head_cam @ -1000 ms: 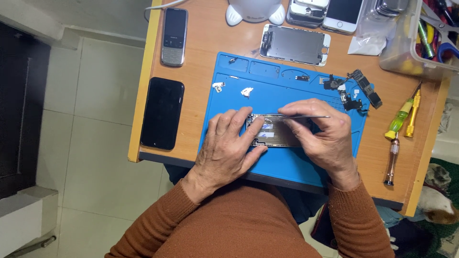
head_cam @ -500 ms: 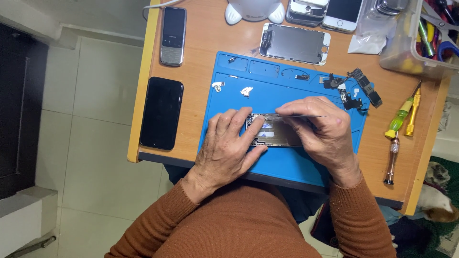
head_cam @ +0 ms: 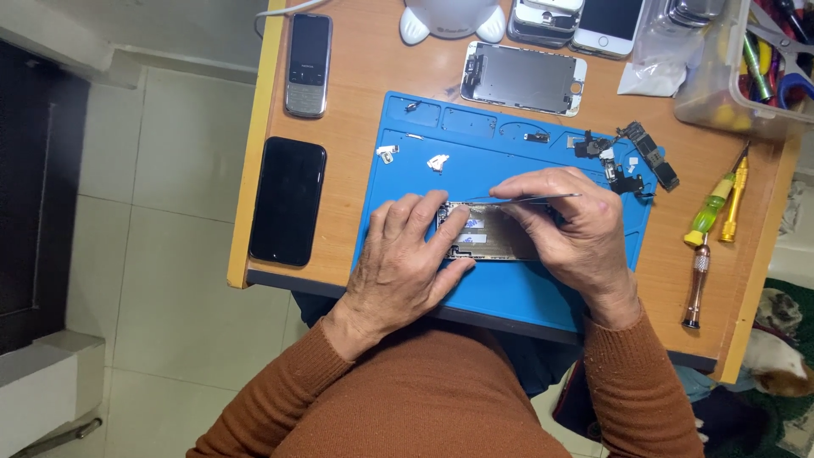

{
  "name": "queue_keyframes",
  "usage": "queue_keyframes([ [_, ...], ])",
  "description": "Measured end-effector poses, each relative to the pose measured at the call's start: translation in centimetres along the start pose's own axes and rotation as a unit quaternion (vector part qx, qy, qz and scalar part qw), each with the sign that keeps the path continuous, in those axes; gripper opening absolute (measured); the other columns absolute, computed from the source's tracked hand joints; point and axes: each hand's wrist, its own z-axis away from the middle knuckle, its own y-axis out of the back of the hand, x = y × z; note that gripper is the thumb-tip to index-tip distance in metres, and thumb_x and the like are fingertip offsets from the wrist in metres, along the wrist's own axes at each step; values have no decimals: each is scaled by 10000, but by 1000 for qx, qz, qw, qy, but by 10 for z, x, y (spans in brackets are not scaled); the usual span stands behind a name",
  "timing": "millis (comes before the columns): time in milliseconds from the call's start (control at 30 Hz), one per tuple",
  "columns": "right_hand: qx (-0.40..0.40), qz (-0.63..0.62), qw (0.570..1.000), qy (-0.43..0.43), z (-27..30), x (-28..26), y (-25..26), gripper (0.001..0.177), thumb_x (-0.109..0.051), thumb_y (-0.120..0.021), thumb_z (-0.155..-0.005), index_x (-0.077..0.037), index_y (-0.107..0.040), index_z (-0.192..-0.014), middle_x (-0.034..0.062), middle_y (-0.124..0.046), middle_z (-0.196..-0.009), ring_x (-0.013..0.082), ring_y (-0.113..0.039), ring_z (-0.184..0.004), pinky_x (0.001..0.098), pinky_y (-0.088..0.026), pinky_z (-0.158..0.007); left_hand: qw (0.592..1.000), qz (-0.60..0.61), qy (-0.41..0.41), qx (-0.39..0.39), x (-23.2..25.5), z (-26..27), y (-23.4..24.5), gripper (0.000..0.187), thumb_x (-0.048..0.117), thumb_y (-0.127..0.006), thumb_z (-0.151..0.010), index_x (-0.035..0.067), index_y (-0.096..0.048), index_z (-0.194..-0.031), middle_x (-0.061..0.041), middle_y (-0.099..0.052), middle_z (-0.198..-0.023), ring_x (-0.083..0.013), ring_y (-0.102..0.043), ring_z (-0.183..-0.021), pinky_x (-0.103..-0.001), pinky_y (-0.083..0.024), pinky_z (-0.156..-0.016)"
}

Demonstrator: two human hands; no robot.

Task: The person uses tweezers and a screwdriver to manipulate small components on a disassembled smartphone motherboard placed on a blue mat. They carefully remove and place tiny parts while working on the circuit board.

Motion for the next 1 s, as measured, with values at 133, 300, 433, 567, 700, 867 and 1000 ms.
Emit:
queue_keyframes([
  [133,4,1,1000,3,3,2,2,141,-10,-850,-1053,-136,-874,-1110,75,-883,-1038,295,-846,-1042,425,-651,-979,1000,4,2,1,1,0,0,538,454,-707,-1119,78,-672,-1501,-218,-577,-1457,-372,-553,-1336,-532,-416,-1149],
  [300,27,5,1000,8,7,9,4,135,-8,-886,-1034,-115,-874,-1115,93,-877,-1073,305,-837,-1082,430,-651,-1007,1000,-5,4,-2,1,-1,2,551,470,-705,-1119,79,-672,-1506,-216,-583,-1456,-373,-558,-1339,-535,-417,-1149],
  [433,39,-10,999,4,9,7,6,138,30,-870,-1035,-86,-868,-1110,123,-868,-1057,315,-831,-1052,430,-659,-982,1000,-2,3,1,1,-1,1,559,464,-705,-1117,73,-671,-1515,-221,-583,-1460,-373,-562,-1334,-535,-420,-1147],
  [567,42,-15,999,10,10,10,8,134,20,-884,-1026,-89,-868,-1102,121,-870,-1058,313,-832,-1038,429,-662,-965,1000,-13,1,2,3,-3,1,570,470,-711,-1113,71,-672,-1519,-224,-584,-1462,-372,-566,-1321,-534,-423,-1138],
  [700,46,-26,999,13,14,13,9,80,-22,-867,-1044,-79,-856,-1099,129,-859,-1050,305,-828,-1015,429,-663,-953,1000,-21,-2,2,3,-2,0,579,476,-703,-1118,68,-667,-1528,-228,-583,-1466,-376,-571,-1317,-536,-424,-1136],
  [867,67,-51,994,71,17,19,17,158,-135,-626,-1188,-57,-746,-1122,139,-767,-1094,307,-759,-1045,431,-624,-972,1000,-25,-5,2,3,-2,0,583,475,-705,-1116,64,-666,-1528,-229,-583,-1464,-373,-572,-1304,-528,-424,-1126],
  [1000,50,-48,993,98,25,36,14,312,-218,-444,-1213,-83,-707,-1113,113,-641,-1018,242,-630,-886,396,-576,-870,999,-35,-10,5,4,-1,-1,592,481,-701,-1119,63,-665,-1536,-230,-587,-1477,-370,-574,-1305,-524,-430,-1125],
])
